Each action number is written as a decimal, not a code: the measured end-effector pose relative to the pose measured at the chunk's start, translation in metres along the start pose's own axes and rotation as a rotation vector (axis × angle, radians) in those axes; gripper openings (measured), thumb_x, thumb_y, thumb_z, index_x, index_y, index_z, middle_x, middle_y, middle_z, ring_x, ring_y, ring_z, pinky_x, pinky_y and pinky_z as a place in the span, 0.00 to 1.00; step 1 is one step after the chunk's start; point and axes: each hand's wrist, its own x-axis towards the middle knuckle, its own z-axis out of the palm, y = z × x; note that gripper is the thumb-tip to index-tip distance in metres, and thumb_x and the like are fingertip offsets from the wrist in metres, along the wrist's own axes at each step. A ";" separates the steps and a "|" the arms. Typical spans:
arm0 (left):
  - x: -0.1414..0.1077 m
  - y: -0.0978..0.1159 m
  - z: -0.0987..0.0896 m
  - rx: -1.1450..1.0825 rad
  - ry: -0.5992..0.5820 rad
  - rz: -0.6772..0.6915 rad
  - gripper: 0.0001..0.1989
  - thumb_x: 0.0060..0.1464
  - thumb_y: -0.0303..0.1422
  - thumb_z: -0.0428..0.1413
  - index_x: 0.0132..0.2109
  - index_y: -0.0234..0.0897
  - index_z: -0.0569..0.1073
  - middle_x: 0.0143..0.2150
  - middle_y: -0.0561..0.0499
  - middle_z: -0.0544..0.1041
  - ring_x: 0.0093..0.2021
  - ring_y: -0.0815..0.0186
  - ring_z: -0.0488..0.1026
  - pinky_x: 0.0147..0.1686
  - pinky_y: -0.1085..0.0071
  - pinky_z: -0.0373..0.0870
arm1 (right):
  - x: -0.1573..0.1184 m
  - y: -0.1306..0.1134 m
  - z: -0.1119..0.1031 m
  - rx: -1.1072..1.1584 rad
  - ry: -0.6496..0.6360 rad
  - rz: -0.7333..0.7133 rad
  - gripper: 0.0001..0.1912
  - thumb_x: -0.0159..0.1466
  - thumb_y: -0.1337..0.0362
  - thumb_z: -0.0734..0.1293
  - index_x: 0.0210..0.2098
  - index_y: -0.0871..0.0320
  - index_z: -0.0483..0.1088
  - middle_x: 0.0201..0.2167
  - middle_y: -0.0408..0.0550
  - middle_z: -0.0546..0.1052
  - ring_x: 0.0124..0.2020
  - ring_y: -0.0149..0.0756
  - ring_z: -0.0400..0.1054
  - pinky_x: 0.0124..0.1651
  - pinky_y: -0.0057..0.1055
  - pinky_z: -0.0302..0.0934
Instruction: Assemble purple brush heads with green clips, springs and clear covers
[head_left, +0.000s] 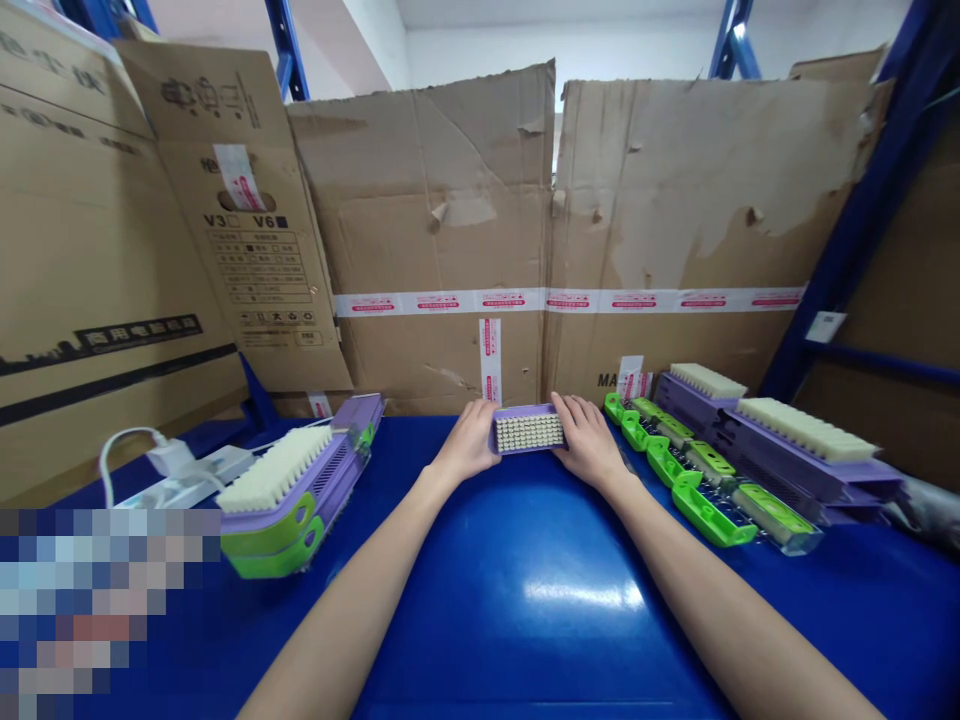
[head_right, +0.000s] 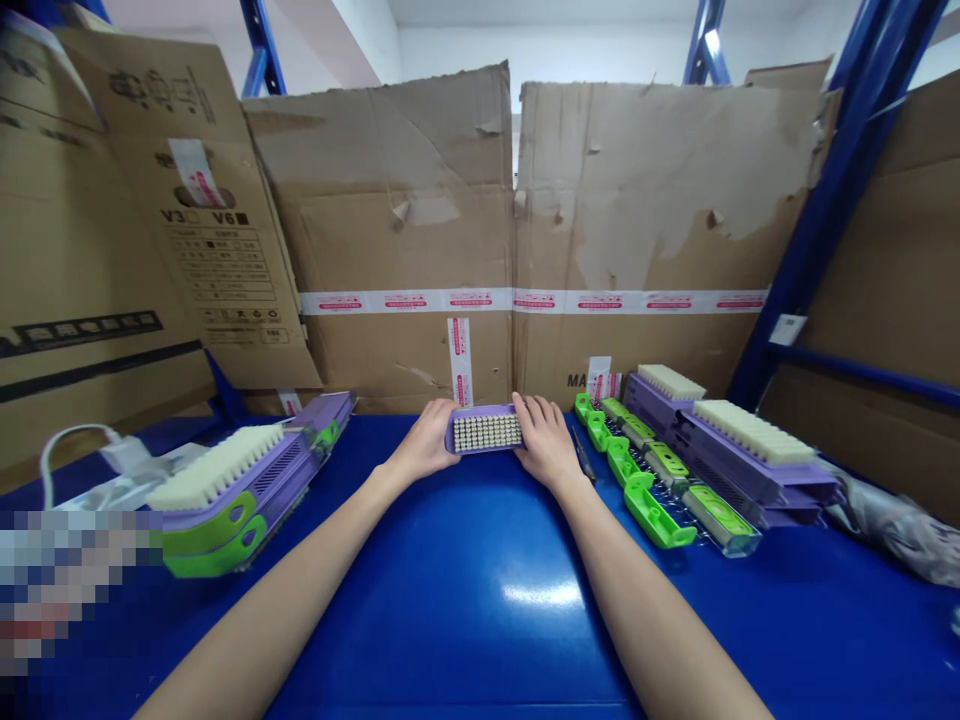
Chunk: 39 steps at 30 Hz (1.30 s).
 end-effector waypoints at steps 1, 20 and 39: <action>0.001 0.001 -0.001 0.007 0.000 0.019 0.26 0.38 0.24 0.57 0.49 0.35 0.63 0.47 0.43 0.69 0.50 0.55 0.66 0.49 0.57 0.66 | 0.000 0.000 0.000 0.005 0.012 -0.016 0.43 0.54 0.68 0.64 0.65 0.66 0.44 0.59 0.62 0.61 0.60 0.54 0.51 0.62 0.49 0.45; -0.008 -0.022 -0.014 -0.097 0.211 -0.320 0.37 0.44 0.39 0.61 0.60 0.40 0.56 0.55 0.43 0.65 0.56 0.55 0.66 0.53 0.60 0.64 | 0.002 0.002 0.013 0.189 0.061 0.149 0.46 0.57 0.58 0.65 0.67 0.60 0.38 0.49 0.59 0.68 0.51 0.52 0.62 0.52 0.46 0.59; -0.024 -0.046 -0.003 0.234 -0.100 -0.611 0.33 0.52 0.54 0.49 0.56 0.35 0.63 0.53 0.36 0.69 0.55 0.47 0.65 0.49 0.57 0.61 | -0.001 0.003 0.014 0.478 -0.037 0.492 0.49 0.54 0.48 0.68 0.66 0.57 0.44 0.54 0.59 0.70 0.53 0.52 0.66 0.51 0.45 0.62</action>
